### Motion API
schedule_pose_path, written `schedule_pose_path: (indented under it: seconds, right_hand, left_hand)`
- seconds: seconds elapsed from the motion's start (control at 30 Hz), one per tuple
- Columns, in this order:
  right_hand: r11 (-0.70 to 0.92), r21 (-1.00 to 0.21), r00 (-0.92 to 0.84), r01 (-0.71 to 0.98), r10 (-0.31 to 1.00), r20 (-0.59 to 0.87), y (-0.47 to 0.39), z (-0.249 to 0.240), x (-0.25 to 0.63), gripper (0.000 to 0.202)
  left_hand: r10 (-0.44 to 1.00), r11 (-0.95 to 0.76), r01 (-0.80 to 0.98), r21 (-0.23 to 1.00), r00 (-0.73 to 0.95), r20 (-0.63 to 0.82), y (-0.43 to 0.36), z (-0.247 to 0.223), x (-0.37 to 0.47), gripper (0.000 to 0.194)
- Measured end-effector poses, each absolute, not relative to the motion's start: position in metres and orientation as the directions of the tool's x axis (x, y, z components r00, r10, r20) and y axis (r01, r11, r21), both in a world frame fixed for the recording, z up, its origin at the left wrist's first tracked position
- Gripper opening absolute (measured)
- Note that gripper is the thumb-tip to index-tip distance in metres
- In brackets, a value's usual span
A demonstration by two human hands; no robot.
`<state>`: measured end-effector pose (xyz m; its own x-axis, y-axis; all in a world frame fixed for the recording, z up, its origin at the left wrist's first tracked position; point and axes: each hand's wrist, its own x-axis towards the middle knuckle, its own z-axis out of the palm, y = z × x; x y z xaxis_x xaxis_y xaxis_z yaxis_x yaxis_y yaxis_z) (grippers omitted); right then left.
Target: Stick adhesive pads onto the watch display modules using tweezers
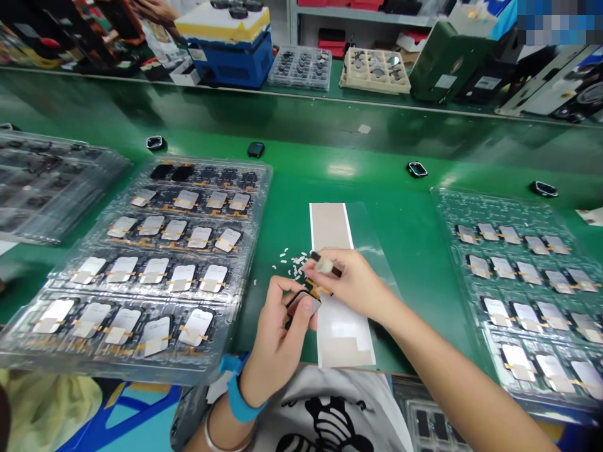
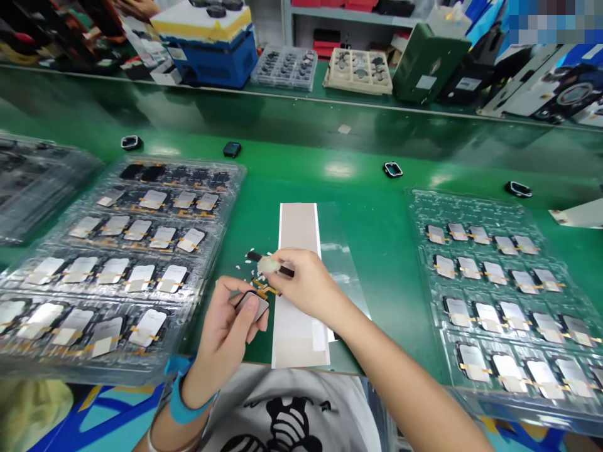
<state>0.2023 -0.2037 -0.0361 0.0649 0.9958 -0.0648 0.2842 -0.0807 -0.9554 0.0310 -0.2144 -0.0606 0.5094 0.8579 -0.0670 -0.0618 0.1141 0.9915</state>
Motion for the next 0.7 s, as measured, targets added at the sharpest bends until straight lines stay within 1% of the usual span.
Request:
schedule_pose_path:
  seconds: [0.07, 0.13, 0.2, 0.27, 0.37, 0.43, 0.57, 0.7]
  right_hand:
    - [-0.128, -0.974, -0.015, 0.185, 0.991, -0.133, -0.21, -0.035, 0.203, 0.018]
    - [-0.213, -0.977, -0.11, 0.012, 0.971, -0.213, -0.216, -0.032, 0.206, 0.026]
    - [-0.298, -0.942, -0.178, -0.152, 0.946, -0.271, -0.22, -0.029, 0.208, 0.03]
    - [-0.335, -0.917, -0.181, -0.217, 0.937, -0.3, -0.221, -0.029, 0.209, 0.03]
    - [-0.337, -0.913, -0.166, -0.232, 0.938, -0.304, -0.22, -0.031, 0.207, 0.03]
    - [-0.324, -0.922, -0.166, -0.212, 0.942, -0.293, -0.221, -0.032, 0.206, 0.03]
    - [-0.299, -0.951, -0.104, -0.083, 0.951, -0.29, -0.224, -0.029, 0.202, 0.031]
    - [-0.194, -0.981, -0.017, 0.026, 0.981, -0.194, -0.227, -0.024, 0.198, 0.025]
  left_hand:
    - [0.87, 0.13, -0.078, 0.989, 0.487, -0.076, -0.214, -0.06, 0.032, 0.014]
    - [0.874, 0.136, -0.088, 0.987, 0.479, -0.077, -0.213, -0.059, 0.033, 0.015]
    - [0.881, 0.117, -0.085, 0.989, 0.47, -0.064, -0.213, -0.059, 0.033, 0.015]
    - [0.885, 0.092, -0.064, 0.994, 0.463, -0.052, -0.213, -0.06, 0.032, 0.015]
    - [0.88, 0.098, -0.039, 0.994, 0.471, -0.068, -0.213, -0.063, 0.031, 0.015]
    - [0.875, 0.118, -0.038, 0.992, 0.476, -0.086, -0.213, -0.064, 0.031, 0.015]
    - [0.867, 0.175, -0.075, 0.982, 0.485, -0.117, -0.214, -0.063, 0.029, 0.018]
    - [0.858, 0.188, -0.133, 0.973, 0.505, -0.096, -0.215, -0.061, 0.028, 0.02]
